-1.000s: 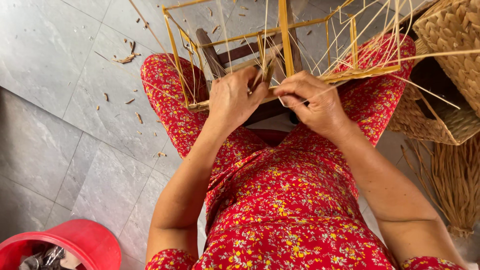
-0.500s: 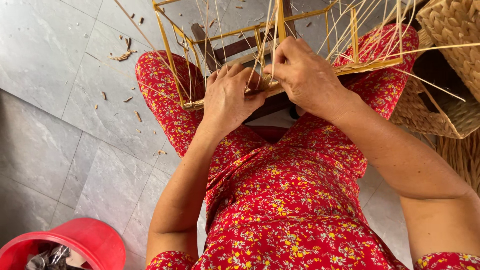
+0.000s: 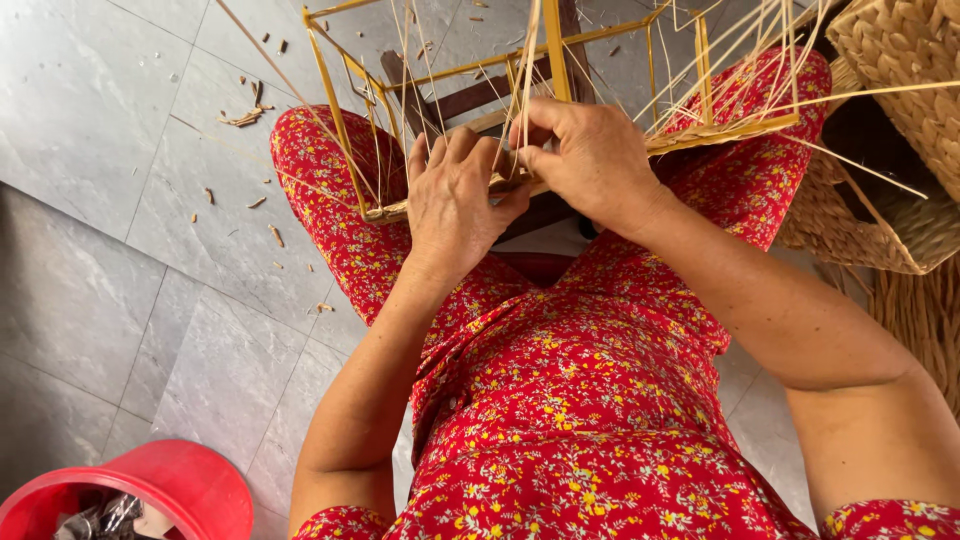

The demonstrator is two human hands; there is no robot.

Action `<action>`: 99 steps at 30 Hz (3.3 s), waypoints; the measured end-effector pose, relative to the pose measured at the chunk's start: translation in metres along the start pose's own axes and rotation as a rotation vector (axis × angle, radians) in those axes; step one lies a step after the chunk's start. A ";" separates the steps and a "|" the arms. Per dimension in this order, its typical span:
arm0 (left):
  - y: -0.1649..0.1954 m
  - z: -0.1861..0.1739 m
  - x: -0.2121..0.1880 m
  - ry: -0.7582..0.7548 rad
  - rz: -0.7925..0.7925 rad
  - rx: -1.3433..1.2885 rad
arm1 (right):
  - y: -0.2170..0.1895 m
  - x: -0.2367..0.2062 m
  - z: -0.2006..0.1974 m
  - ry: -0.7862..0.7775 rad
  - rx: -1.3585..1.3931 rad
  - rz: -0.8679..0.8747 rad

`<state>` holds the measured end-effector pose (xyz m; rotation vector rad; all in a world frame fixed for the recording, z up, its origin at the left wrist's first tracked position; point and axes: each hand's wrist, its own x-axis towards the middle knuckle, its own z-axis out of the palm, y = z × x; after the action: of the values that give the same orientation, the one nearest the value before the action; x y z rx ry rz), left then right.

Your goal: The person sits on the floor with a bamboo basket frame across their lap and weaves thin bamboo strips around the frame by hand, threading, bending and tucking the strips to build up the woven side of the basket, occasionally reaching for new strips from a pile beside them.

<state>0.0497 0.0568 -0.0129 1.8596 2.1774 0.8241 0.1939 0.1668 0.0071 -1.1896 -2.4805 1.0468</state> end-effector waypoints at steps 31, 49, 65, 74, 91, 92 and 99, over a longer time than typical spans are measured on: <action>-0.006 -0.009 0.009 -0.171 -0.125 -0.218 | 0.013 -0.059 0.007 -0.153 0.521 0.294; -0.003 -0.019 0.003 -0.103 0.133 -0.287 | 0.056 -0.072 0.039 -0.075 1.225 0.325; -0.010 -0.011 0.020 -0.246 -0.033 -0.309 | 0.036 -0.043 0.012 0.169 0.604 -0.035; -0.001 0.002 0.027 -0.291 -0.284 -0.255 | 0.030 -0.034 -0.024 0.131 0.040 -0.522; 0.030 -0.030 -0.034 0.511 0.164 -0.067 | 0.028 0.006 -0.037 -0.119 -0.121 -0.465; 0.034 -0.027 -0.042 0.475 0.220 -0.089 | 0.027 0.008 -0.038 -0.138 -0.097 -0.448; 0.033 0.016 -0.031 0.274 0.095 0.097 | 0.020 0.011 -0.040 -0.200 -0.064 -0.273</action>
<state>0.0922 0.0348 -0.0166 2.0144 2.3398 1.0665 0.2168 0.2040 0.0210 -0.7622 -2.7476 1.0614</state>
